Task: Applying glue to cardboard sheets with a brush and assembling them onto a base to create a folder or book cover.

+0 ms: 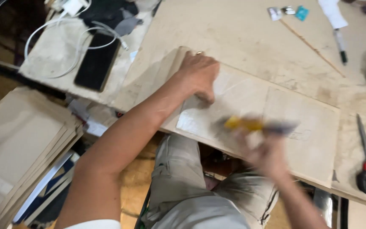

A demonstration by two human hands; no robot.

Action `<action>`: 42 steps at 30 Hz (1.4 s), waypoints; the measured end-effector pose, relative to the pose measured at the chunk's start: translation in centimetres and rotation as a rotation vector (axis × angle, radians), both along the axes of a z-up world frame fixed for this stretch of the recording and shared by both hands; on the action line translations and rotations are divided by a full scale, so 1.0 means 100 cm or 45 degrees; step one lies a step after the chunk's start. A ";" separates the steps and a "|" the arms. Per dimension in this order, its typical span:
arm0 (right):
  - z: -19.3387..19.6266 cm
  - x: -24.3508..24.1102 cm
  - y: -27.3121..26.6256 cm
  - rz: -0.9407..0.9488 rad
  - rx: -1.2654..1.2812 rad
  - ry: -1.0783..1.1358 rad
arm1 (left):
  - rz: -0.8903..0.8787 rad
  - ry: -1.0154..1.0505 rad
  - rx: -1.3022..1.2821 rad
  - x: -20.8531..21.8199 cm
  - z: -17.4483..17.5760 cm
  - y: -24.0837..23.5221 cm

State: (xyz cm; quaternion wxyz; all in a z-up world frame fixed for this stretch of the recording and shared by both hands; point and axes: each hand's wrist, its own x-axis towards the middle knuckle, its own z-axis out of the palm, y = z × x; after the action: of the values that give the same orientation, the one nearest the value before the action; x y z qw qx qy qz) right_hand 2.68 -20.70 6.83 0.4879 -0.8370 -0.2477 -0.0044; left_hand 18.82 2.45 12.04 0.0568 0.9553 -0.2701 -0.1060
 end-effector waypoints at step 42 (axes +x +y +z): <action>0.018 -0.041 -0.043 0.064 -0.268 0.020 | 0.021 0.099 0.196 -0.013 0.000 -0.007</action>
State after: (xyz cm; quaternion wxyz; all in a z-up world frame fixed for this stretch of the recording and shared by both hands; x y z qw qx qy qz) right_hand -1.44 -25.03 8.64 0.3991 -0.8772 -0.2639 0.0405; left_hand 17.52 1.80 12.08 -0.0055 0.9541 -0.2510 -0.1630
